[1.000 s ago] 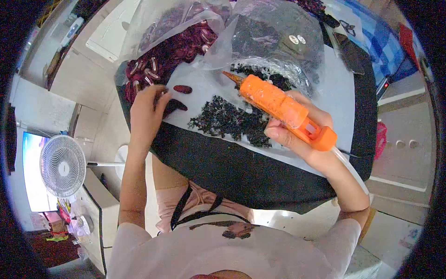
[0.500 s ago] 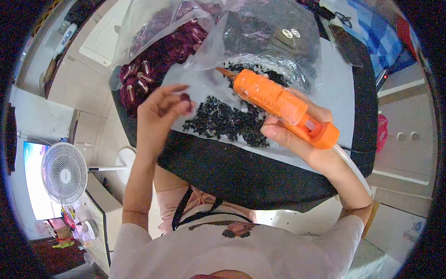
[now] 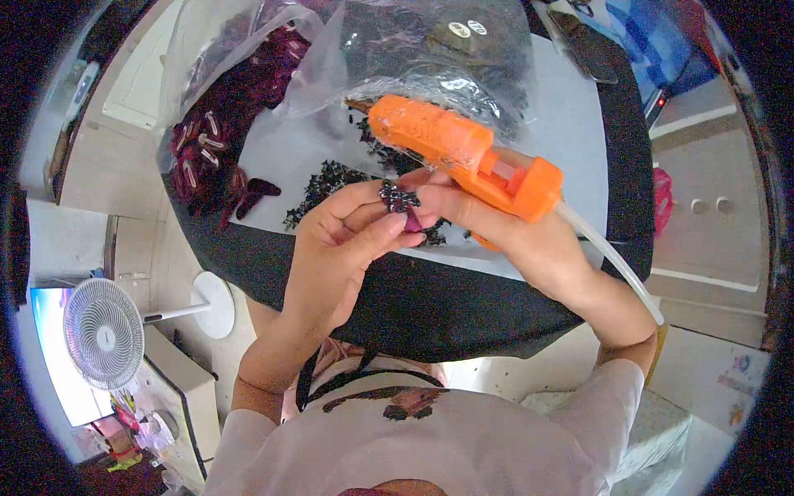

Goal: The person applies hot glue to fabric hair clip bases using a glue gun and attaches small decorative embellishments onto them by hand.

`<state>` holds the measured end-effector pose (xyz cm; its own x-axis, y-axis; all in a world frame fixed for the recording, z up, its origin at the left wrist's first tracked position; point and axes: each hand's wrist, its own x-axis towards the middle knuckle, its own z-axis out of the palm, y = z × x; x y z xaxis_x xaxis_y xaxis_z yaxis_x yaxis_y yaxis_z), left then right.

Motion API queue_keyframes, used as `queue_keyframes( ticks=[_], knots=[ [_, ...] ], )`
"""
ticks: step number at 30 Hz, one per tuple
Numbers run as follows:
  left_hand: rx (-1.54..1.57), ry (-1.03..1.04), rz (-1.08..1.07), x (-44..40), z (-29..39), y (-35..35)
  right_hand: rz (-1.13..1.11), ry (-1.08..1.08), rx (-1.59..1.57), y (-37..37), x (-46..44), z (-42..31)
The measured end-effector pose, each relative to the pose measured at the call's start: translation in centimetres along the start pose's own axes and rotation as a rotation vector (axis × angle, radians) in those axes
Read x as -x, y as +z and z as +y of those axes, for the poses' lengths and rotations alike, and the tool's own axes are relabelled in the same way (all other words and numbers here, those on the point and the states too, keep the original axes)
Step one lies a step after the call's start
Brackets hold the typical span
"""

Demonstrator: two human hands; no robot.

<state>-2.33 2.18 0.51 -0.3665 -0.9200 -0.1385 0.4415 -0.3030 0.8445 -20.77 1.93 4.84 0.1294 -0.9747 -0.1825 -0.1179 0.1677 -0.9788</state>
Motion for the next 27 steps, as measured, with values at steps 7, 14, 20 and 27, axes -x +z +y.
queue_keyframes(
  ticks=[7, 14, 20, 27],
  knots=[
    [-0.020, 0.047, 0.015, -0.1, 0.4, 1.1, 0.014, -0.030, 0.001, -0.1, -0.2, 0.5],
    [-0.067, 0.059, 0.009, -0.1, 0.4, 1.2, 0.009, -0.016, -0.007, -0.1, -0.1, 0.4],
    [-0.070, 0.046, 0.011, -0.2, 0.3, 1.2, 0.015, -0.039, -0.034, -0.1, -0.2, 0.5],
    [-0.077, 0.116, -0.018, 0.0, 0.4, 1.5, 0.007, -0.042, -0.022, -0.1, -0.1, 0.1]
  ],
)
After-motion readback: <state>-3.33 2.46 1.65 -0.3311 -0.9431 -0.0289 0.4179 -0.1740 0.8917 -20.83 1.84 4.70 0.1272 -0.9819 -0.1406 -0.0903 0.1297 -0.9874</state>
